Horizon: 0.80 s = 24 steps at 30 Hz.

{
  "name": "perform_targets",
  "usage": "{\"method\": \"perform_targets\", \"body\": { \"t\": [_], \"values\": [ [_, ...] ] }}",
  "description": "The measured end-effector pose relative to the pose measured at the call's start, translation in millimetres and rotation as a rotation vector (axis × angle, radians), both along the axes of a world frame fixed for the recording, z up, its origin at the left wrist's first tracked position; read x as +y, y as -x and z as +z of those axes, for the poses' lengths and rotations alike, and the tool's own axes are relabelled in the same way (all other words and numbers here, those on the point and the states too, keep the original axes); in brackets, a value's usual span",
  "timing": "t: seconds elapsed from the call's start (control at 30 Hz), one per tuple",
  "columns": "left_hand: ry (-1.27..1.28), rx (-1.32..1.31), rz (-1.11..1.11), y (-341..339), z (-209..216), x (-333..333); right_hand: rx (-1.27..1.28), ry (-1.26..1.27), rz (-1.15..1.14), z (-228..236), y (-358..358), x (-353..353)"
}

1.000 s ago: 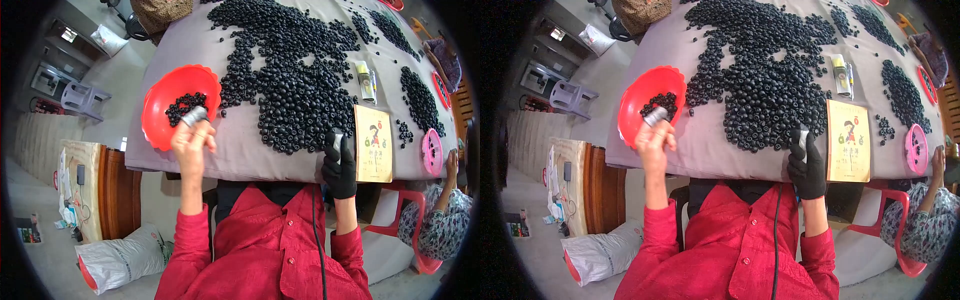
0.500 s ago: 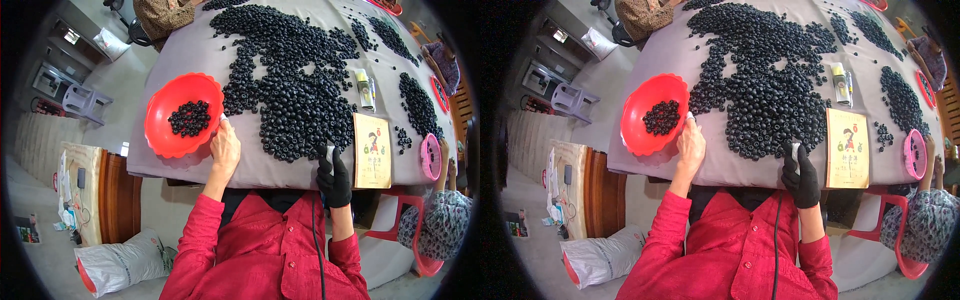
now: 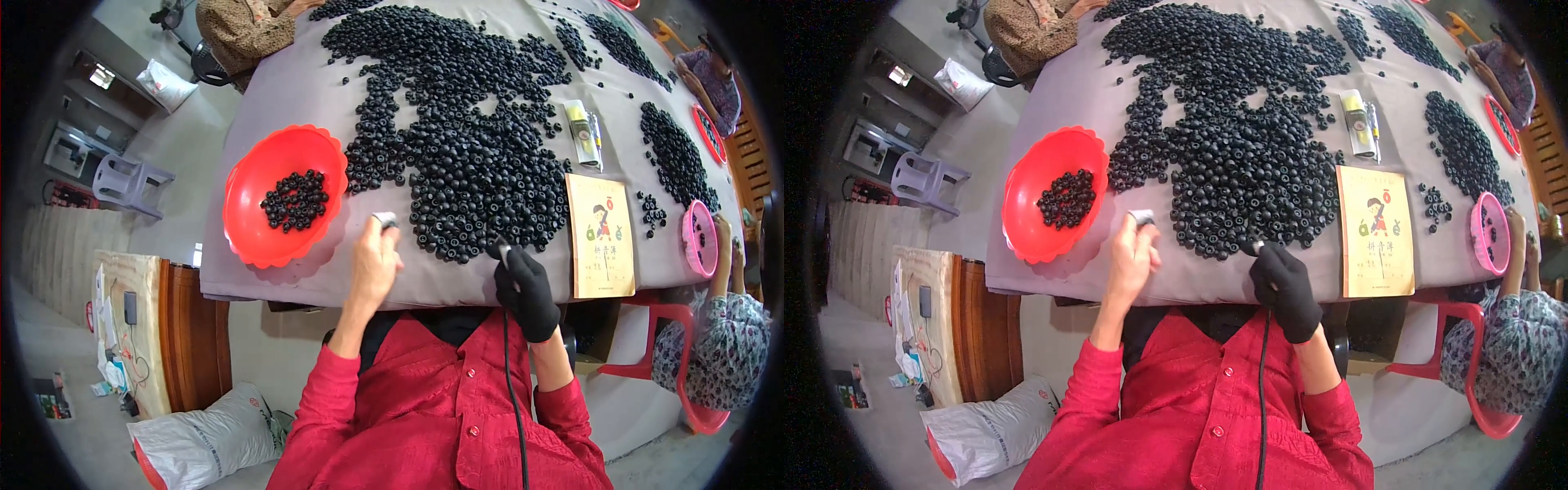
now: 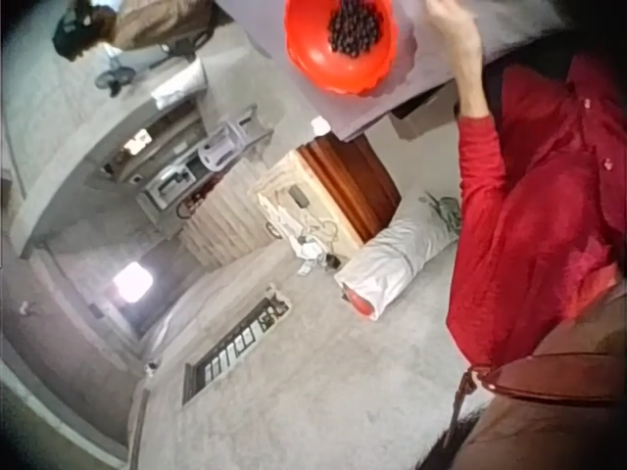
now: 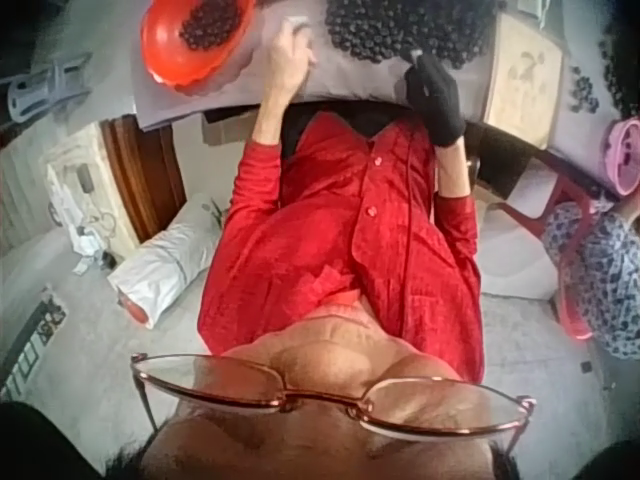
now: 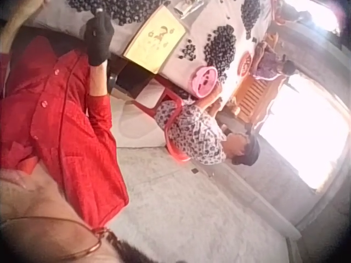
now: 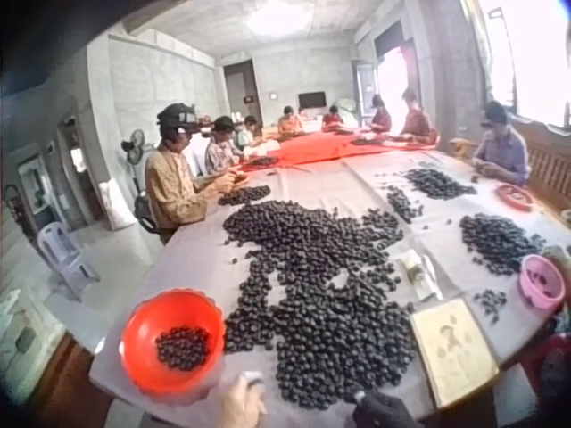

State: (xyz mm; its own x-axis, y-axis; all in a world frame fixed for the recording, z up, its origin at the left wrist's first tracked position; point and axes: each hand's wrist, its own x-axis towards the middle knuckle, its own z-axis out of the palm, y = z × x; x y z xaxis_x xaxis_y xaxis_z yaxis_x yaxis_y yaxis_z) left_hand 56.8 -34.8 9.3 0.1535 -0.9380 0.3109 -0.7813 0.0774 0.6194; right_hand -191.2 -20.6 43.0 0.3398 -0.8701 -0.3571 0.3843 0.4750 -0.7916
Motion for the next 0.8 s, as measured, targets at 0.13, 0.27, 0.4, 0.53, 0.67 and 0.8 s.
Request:
{"method": "perform_targets", "body": {
  "t": [0.13, 0.27, 0.4, 0.53, 0.67, 0.8],
  "values": [
    [-0.349, 1.286, -0.263, 45.3, 3.8, 26.7, 0.282, 0.010, 0.017, -1.0, -17.4, 2.0],
    [-0.389, 1.556, -0.304, 59.8, -8.5, 30.3, 0.370, 0.178, 0.113, -6.6, -21.6, 5.7],
    [-0.415, 1.544, -0.294, 63.4, -9.4, 31.4, 0.403, 0.274, 0.142, -10.7, -22.7, 9.1],
    [-0.388, 1.549, -0.334, 64.0, -9.2, 34.3, 0.504, 0.354, 0.173, -12.2, -24.5, 11.7],
    [-0.417, 1.386, -0.326, 59.6, -11.7, 35.1, 0.505, 0.424, 0.171, -12.9, -24.4, 12.3],
    [-0.359, 1.419, -0.316, 62.7, -10.6, 34.8, 0.508, 0.454, 0.149, -17.4, -28.4, 16.0]
  ]
}}
